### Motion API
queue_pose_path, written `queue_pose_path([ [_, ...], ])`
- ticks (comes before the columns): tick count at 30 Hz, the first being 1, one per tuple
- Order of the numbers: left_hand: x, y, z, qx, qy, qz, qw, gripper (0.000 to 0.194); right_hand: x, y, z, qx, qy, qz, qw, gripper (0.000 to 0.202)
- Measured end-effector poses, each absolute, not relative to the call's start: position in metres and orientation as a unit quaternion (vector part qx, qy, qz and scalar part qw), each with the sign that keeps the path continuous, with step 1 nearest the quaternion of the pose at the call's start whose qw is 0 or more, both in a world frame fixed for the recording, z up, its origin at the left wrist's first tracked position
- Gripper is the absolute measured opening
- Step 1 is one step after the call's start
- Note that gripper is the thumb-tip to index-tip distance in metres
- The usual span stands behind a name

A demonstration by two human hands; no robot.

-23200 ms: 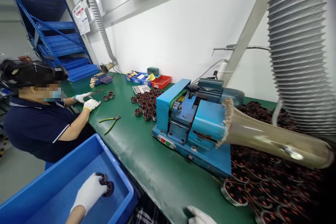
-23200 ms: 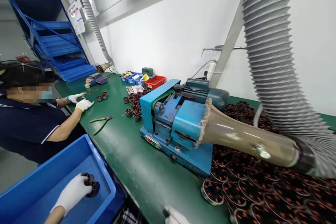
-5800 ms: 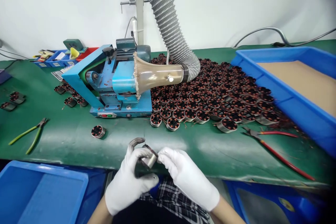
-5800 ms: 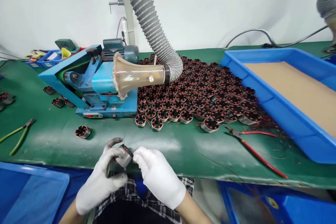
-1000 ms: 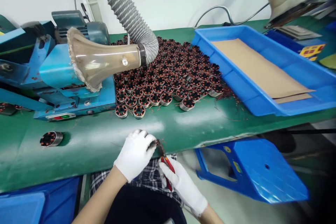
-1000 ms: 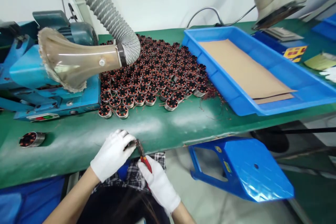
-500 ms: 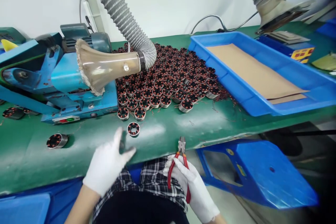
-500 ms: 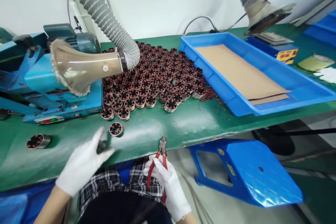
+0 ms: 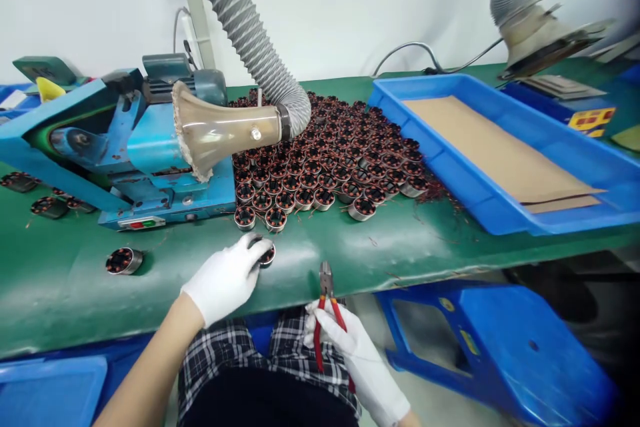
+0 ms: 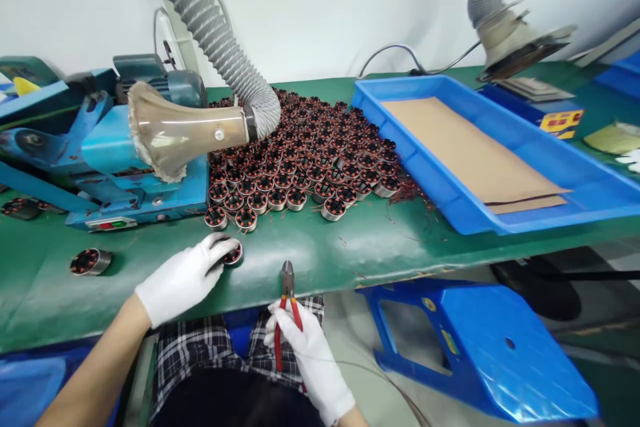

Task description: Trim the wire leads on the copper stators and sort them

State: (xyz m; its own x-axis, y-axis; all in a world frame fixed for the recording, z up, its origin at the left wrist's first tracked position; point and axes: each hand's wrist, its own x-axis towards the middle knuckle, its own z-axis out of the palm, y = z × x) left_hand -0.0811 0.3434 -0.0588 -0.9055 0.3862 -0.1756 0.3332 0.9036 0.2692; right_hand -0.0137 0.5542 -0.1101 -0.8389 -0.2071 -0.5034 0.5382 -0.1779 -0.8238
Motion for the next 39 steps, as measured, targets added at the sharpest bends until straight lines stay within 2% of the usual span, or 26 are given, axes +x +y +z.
queue_pose_path([
  [2,-0.066,0.351,-0.056,0.138,0.977,0.097,0.130,0.036,-0.015,0.554,-0.111,0.146,0.583,-0.760,0.248,0.027],
  [6,-0.040,0.373,-0.051,0.089,0.983,0.043,0.153,0.046,-0.019,0.559,-0.113,0.172,0.539,-0.786,0.250,0.030],
  [9,-0.040,0.382,-0.048,0.075,0.991,0.008,0.113,0.036,-0.021,0.566,-0.112,0.190,0.523,-0.793,0.249,0.031],
  [13,-0.062,0.384,-0.053,0.219,0.974,0.063,0.000,0.034,-0.021,0.574,-0.106,0.191,0.554,-0.772,0.246,0.029],
  [17,-0.078,0.385,-0.074,0.275,0.956,0.076,0.067,0.016,-0.016,0.576,-0.104,0.162,0.600,-0.724,0.300,0.032],
  [24,-0.068,0.387,-0.097,0.245,0.963,0.095,0.060,0.016,-0.009,0.557,-0.109,0.115,0.625,-0.677,0.371,0.035],
  [39,-0.063,0.392,-0.094,0.233,0.965,0.090,0.078,0.013,-0.010,0.554,-0.106,0.011,0.756,-0.581,0.302,0.025],
])
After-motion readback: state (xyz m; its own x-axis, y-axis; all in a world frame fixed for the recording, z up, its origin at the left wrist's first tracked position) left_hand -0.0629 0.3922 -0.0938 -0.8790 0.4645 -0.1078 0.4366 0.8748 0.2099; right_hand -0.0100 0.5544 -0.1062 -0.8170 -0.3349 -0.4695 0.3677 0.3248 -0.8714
